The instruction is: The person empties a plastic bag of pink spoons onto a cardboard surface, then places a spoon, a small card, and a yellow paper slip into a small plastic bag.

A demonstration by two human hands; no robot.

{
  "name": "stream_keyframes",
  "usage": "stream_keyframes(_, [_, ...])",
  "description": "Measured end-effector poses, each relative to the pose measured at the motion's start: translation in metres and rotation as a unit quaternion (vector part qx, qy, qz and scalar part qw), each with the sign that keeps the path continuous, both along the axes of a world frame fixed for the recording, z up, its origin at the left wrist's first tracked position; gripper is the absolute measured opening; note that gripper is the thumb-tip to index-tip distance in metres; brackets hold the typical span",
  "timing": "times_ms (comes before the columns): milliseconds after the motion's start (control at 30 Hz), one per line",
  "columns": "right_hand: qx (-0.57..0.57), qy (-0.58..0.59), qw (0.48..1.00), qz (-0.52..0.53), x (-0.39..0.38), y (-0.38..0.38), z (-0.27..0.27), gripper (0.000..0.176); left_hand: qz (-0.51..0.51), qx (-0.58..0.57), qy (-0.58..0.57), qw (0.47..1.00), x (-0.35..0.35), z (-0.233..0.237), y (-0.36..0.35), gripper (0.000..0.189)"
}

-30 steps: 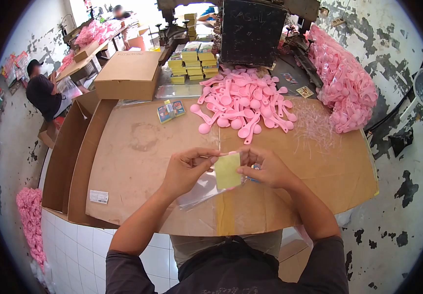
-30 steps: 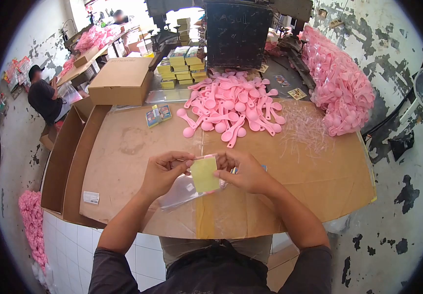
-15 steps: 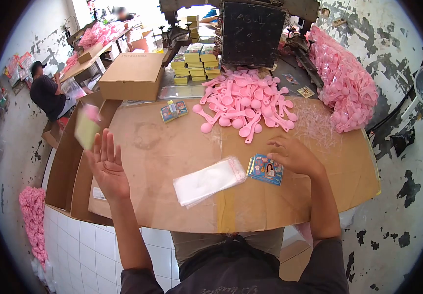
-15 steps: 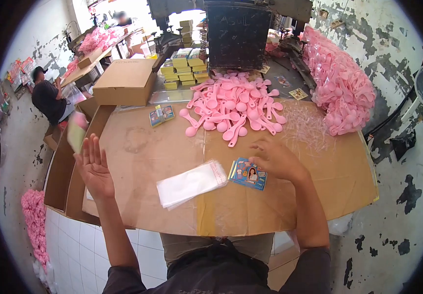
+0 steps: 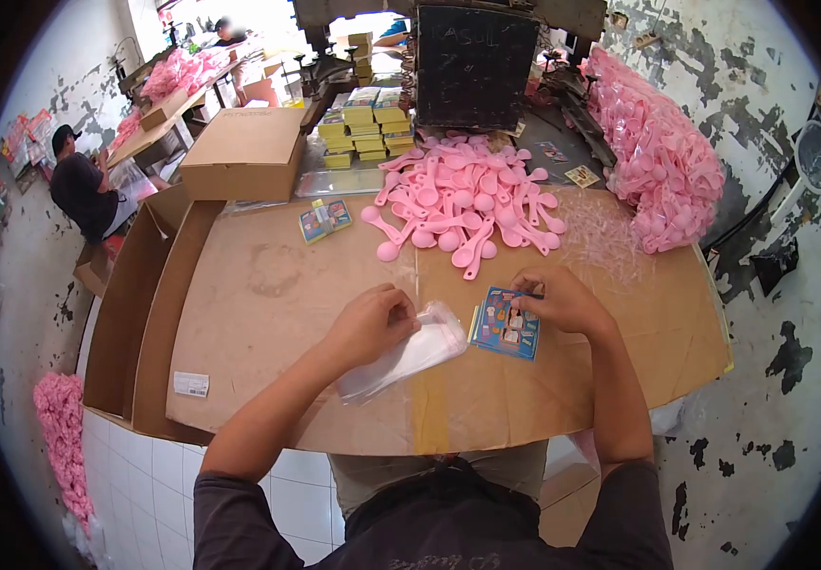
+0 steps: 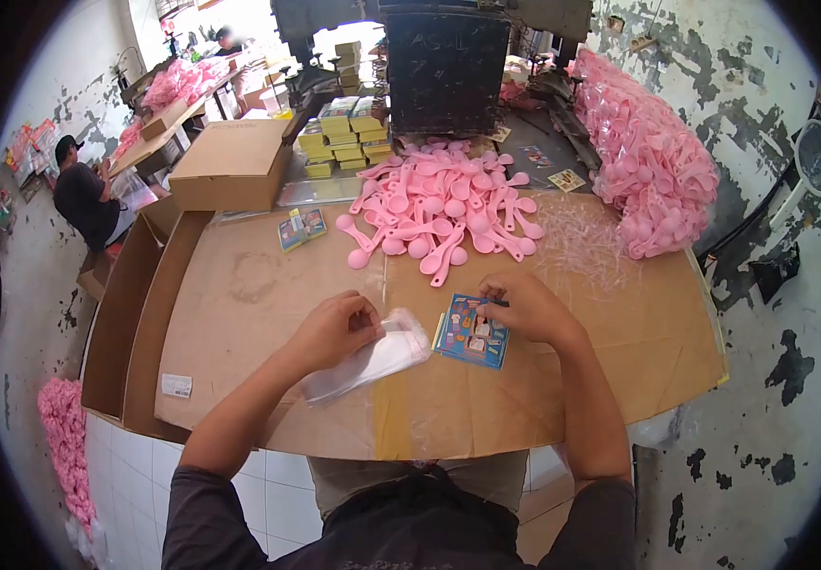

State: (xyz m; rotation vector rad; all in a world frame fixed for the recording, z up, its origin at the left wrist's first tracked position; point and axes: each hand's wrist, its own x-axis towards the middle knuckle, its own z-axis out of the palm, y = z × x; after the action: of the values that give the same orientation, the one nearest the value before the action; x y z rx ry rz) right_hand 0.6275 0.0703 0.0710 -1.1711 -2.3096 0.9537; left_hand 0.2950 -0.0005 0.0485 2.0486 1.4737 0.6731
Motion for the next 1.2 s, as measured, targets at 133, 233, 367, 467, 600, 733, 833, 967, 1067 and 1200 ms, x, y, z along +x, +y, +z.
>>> stream_keyframes(133, [0.006, 0.128, 0.992, 0.022, -0.020, -0.011, 0.009, 0.019, 0.055, -0.032, -0.159, 0.985, -0.001, -0.006, -0.004, 0.023])
stream_keyframes(233, [-0.046, 0.183, 0.980, 0.063, -0.051, -0.033, 0.004, 0.019, 0.057, -0.058, -0.163, 0.983, -0.003, -0.006, -0.007, 0.022])
stream_keyframes(367, [0.067, 0.100, 0.981, 0.150, -0.072, -0.039, -0.022, 0.024, 0.085, -0.082, -0.168, 0.979, -0.005, -0.001, -0.008, 0.020])
stream_keyframes(467, [0.020, 0.123, 0.986, 0.110, -0.074, -0.043, -0.023, 0.028, 0.087, -0.049, -0.238, 0.966, -0.012, -0.006, -0.005, 0.020])
stream_keyframes(600, [0.016, 0.173, 0.984, 0.046, -0.071, -0.041, -0.025, 0.028, 0.039, -0.069, -0.364, 0.928, -0.022, -0.001, 0.000, 0.019])
stream_keyframes(733, [0.037, 0.164, 0.986, -0.012, -0.062, -0.027, -0.022, 0.031, 0.018, -0.134, -0.428, 0.893, -0.024, 0.017, -0.006, 0.020])
stream_keyframes(833, [-0.020, 0.231, 0.971, -0.053, -0.061, -0.024, -0.018, 0.027, 0.000, -0.177, -0.441, 0.880, -0.022, 0.017, -0.007, 0.023])
stream_keyframes(967, [-0.039, 0.370, 0.927, -0.053, -0.069, -0.030, -0.013, 0.029, 0.009, -0.141, -0.395, 0.908, -0.006, 0.007, -0.011, 0.029])
stream_keyframes(1067, [0.086, 0.267, 0.960, 0.001, -0.063, -0.031, -0.004, 0.035, 0.016, -0.166, -0.387, 0.907, 0.000, 0.010, -0.016, 0.032])
stream_keyframes(1200, [0.118, 0.158, 0.977, 0.086, -0.064, -0.034, -0.004, 0.034, -0.029, -0.148, -0.356, 0.922, 0.006, 0.003, -0.021, 0.031])
